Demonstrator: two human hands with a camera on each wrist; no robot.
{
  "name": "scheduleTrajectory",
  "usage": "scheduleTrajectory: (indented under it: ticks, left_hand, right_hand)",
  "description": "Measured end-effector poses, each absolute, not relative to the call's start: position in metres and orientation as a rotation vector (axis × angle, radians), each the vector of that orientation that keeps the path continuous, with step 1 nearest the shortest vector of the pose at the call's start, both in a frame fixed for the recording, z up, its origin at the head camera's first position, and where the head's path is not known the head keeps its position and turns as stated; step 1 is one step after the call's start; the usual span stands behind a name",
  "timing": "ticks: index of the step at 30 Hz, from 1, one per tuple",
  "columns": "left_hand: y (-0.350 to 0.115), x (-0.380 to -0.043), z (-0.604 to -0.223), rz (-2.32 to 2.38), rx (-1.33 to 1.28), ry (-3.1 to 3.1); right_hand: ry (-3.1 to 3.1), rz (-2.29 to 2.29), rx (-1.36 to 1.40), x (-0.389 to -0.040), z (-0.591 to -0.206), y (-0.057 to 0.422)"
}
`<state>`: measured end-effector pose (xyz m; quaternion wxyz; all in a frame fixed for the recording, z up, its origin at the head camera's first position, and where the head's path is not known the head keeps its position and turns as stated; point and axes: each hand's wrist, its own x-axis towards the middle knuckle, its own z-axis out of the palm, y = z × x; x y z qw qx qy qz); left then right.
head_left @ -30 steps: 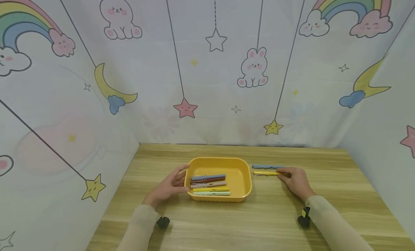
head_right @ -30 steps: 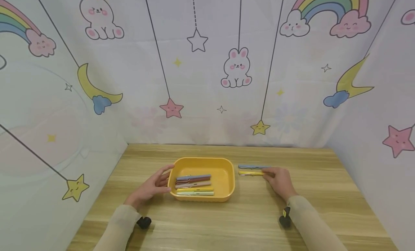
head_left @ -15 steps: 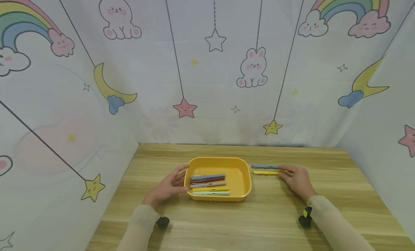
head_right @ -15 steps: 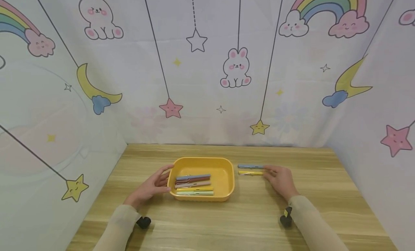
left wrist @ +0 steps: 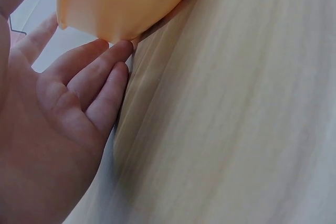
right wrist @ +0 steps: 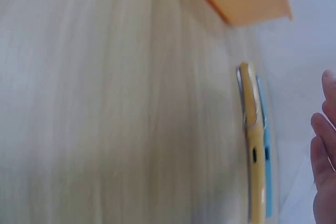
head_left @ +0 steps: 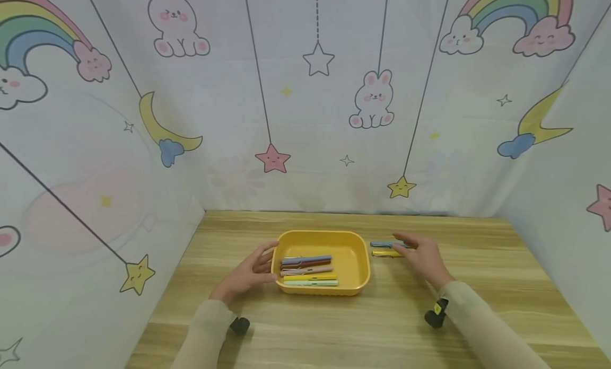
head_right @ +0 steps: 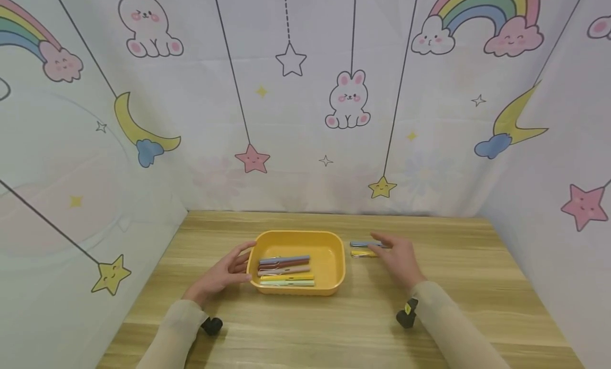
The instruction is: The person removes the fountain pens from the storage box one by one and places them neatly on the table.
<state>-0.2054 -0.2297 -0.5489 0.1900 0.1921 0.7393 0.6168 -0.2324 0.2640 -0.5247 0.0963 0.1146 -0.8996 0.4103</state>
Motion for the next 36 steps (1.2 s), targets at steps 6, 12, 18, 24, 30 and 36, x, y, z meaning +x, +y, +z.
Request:
scheduleTrajectory:
  ticks: [6, 12, 18, 24, 30, 36]
  left_hand:
    - [-0.229, -0.204, -0.545, 1.74, 0.568, 2.071]
    - [-0.229, -0.206, -0.544, 1.742, 0.563, 2.068]
    - [-0.23, -0.206, -0.546, 1.742, 0.527, 2.065]
    - [-0.23, -0.205, -0.55, 1.731, 0.55, 2.073]
    - [-0.23, -0.206, -0.55, 1.728, 0.547, 2.079]
    - [-0.229, -0.206, -0.55, 1.727, 0.542, 2.088]
  right_hand:
    - [-2.595, 1.328, 0.438, -0.231, -0.513, 0.243]
    - [-2.56, 1.443, 0.459, -0.233, -0.508, 0.226]
    - [-2.547, 1.564, 0.46, -0.236, -0.507, 0.211]
    - [-2.537, 1.648, 0.476, -0.236, -0.501, 0.193]
    - [-2.549, 1.654, 0.471, -0.239, -0.495, 0.176]
    - [-2.533, 1.735, 0.523, -0.241, -0.49, 0.159]
